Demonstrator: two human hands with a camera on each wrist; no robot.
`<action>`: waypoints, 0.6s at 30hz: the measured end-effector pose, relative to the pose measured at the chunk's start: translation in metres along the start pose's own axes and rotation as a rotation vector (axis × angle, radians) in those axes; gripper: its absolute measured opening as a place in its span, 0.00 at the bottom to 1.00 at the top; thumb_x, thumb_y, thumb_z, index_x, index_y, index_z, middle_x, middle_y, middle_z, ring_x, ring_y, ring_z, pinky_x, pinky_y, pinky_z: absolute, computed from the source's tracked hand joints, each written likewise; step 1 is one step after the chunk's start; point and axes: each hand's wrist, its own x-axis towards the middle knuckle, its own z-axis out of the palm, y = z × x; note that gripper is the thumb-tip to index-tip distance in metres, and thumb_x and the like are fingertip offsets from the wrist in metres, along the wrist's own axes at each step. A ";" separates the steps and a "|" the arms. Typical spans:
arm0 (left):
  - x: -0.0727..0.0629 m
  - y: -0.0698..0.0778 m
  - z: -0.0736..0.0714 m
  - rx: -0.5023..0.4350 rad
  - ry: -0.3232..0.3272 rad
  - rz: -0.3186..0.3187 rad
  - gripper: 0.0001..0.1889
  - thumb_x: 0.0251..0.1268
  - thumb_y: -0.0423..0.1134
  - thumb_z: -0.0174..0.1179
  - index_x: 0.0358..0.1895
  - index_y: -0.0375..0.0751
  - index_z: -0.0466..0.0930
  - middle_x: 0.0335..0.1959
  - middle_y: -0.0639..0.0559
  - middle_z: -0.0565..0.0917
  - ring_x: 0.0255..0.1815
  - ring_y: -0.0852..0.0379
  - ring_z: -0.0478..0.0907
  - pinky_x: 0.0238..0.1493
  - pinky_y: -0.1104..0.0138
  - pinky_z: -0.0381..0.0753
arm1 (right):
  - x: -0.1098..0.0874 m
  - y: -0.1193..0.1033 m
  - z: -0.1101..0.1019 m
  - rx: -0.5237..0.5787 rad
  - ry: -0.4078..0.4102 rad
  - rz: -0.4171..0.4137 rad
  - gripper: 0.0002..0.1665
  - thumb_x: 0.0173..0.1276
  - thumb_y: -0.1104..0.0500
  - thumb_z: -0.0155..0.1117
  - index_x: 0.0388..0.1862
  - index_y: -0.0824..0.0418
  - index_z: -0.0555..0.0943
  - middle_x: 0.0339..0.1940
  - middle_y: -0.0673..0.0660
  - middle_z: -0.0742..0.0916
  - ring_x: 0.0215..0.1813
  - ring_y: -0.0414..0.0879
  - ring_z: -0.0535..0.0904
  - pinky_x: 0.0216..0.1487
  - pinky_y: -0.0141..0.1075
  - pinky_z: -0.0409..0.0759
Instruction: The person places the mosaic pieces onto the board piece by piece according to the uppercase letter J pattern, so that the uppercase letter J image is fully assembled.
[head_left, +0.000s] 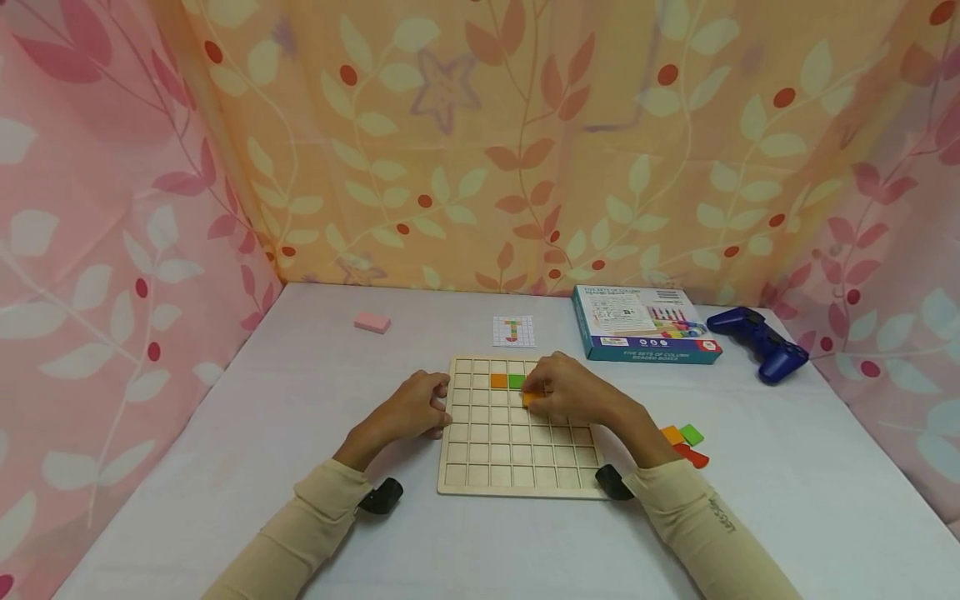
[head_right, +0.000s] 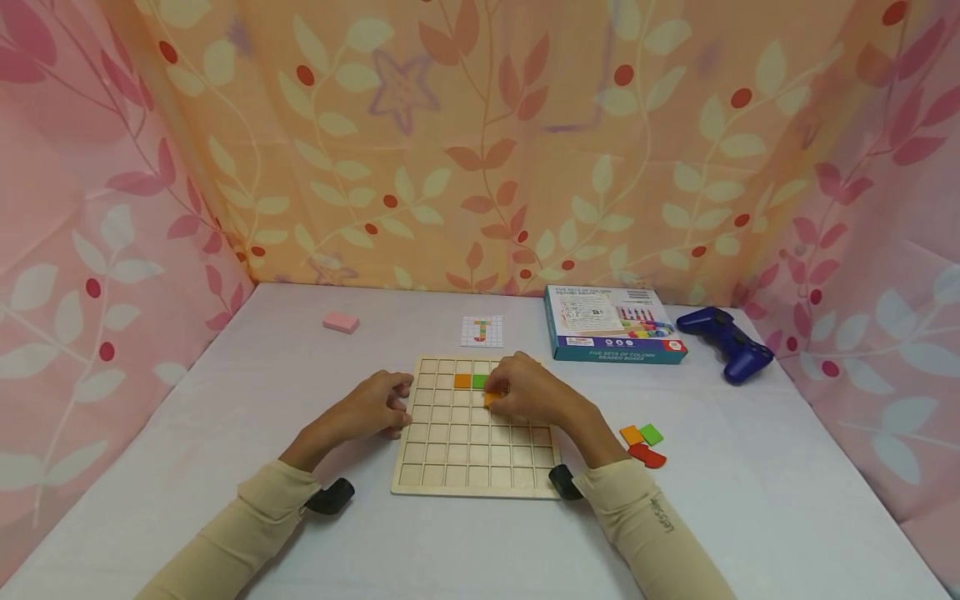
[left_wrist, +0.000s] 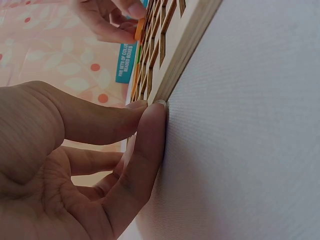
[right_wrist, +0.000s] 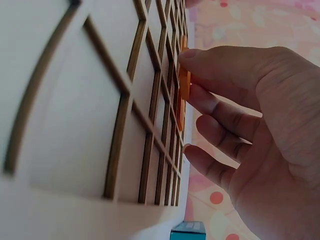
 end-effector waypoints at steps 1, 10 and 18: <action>0.000 0.000 0.000 0.001 0.000 -0.001 0.34 0.63 0.19 0.69 0.72 0.25 0.69 0.51 0.40 0.72 0.44 0.52 0.80 0.33 0.65 0.92 | 0.001 -0.002 0.000 -0.005 0.001 -0.004 0.13 0.69 0.54 0.76 0.51 0.55 0.93 0.46 0.47 0.89 0.52 0.46 0.75 0.54 0.40 0.78; 0.000 0.000 0.000 -0.006 0.000 -0.001 0.35 0.63 0.19 0.69 0.74 0.25 0.68 0.51 0.41 0.72 0.44 0.52 0.80 0.34 0.65 0.92 | 0.007 -0.010 0.004 0.006 0.019 0.004 0.15 0.70 0.55 0.76 0.53 0.56 0.92 0.49 0.49 0.88 0.53 0.47 0.73 0.54 0.40 0.78; 0.000 0.000 0.000 -0.009 0.001 0.004 0.35 0.62 0.18 0.69 0.74 0.25 0.68 0.51 0.40 0.72 0.45 0.52 0.80 0.34 0.65 0.92 | 0.007 -0.013 0.004 0.004 0.020 0.035 0.18 0.70 0.56 0.77 0.57 0.57 0.91 0.52 0.51 0.88 0.56 0.48 0.74 0.59 0.42 0.80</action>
